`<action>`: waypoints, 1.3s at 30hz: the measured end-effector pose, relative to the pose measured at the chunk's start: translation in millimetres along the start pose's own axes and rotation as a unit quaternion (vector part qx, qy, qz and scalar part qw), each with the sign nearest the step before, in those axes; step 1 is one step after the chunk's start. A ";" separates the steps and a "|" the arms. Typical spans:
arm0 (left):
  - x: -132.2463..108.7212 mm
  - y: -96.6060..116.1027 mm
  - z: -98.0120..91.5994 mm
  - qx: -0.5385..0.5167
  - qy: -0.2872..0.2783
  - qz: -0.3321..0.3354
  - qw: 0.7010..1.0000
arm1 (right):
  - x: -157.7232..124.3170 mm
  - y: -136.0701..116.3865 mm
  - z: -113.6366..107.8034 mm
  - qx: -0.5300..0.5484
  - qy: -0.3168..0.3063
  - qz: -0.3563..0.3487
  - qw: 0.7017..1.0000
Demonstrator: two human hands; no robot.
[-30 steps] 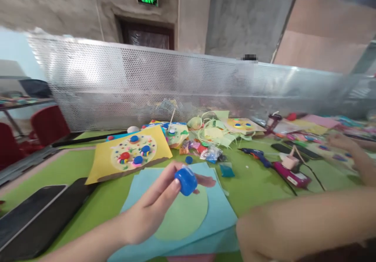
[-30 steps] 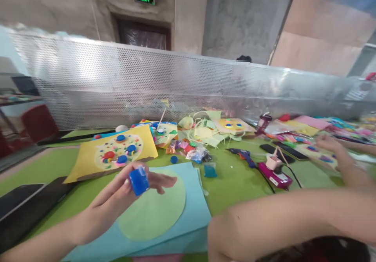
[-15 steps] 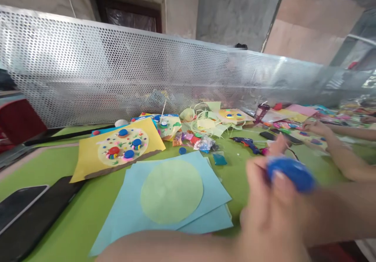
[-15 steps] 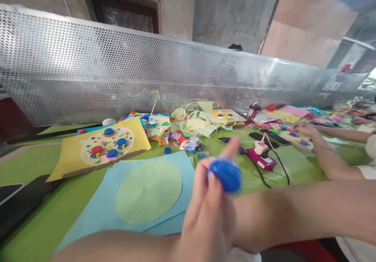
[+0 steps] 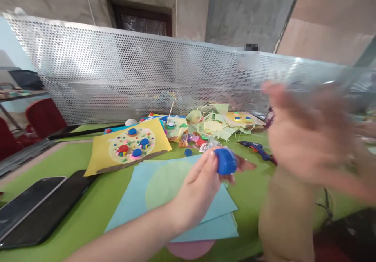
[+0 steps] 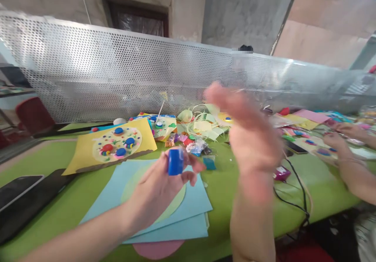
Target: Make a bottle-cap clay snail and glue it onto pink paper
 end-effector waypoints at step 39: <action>-13.5 69.0 -66.3 0.724 -0.071 0.394 0.562 | 32.9 13.5 96.7 0.077 0.030 -0.238 0.968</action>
Point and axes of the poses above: each hand's wrist, its own x-axis towards the middle knuckle, its own z-axis out of the palm, y = z × x, the point moved 8 cm from there along x, towards the middle knuckle, and after that the axes turned 14 degrees about y, right-handed, at the moved point
